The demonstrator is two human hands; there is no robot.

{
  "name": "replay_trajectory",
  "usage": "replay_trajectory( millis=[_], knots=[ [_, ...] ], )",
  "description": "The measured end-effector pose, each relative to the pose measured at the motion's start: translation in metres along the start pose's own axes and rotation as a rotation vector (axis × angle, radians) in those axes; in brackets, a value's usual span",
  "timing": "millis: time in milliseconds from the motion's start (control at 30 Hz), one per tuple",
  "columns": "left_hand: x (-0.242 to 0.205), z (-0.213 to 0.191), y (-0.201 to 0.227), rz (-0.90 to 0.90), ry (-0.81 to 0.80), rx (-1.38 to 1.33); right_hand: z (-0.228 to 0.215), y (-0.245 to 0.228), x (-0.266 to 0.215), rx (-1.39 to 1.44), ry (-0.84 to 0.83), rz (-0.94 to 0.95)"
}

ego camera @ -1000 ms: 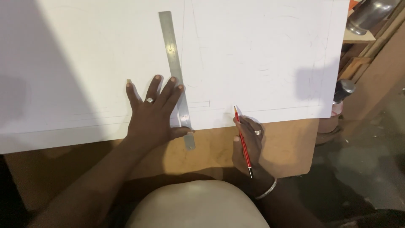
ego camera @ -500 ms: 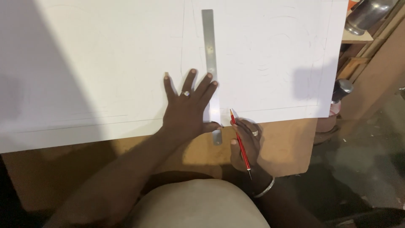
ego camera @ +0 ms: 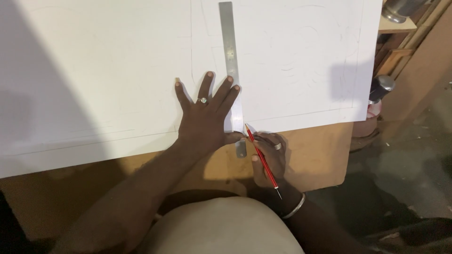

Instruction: The recorder uses a ruler and a pencil to draw precise straight lines on a large white board on a workbench.

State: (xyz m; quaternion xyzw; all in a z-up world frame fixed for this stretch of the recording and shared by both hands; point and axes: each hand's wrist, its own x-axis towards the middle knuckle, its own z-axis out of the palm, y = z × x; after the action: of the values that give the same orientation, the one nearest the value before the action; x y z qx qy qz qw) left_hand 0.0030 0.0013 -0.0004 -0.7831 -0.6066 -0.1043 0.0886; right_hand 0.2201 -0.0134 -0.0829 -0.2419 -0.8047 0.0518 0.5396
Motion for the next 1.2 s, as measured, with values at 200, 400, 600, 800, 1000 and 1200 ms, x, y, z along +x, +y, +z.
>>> replay_trajectory(
  millis=[200,400,600,800,1000,1200],
  knots=[
    [0.001,0.002,-0.001,0.008,0.001,0.021,0.001,-0.001,0.001,-0.033,-0.014,0.015],
    [0.003,0.0,0.0,-0.002,-0.032,0.027,0.001,-0.002,0.005,-0.02,-0.009,-0.005],
    [0.001,0.006,-0.001,0.0,0.001,0.005,0.001,0.0,0.001,-0.024,-0.024,0.011],
    [0.004,0.006,-0.001,-0.003,-0.019,0.008,-0.001,-0.004,0.004,-0.096,-0.06,0.017],
    [0.004,0.004,-0.001,-0.01,-0.054,0.026,-0.001,-0.001,0.001,-0.118,-0.068,0.007],
    [0.004,0.006,-0.001,-0.01,-0.046,0.006,0.0,-0.01,0.016,-0.215,-0.112,0.064]
  ],
)
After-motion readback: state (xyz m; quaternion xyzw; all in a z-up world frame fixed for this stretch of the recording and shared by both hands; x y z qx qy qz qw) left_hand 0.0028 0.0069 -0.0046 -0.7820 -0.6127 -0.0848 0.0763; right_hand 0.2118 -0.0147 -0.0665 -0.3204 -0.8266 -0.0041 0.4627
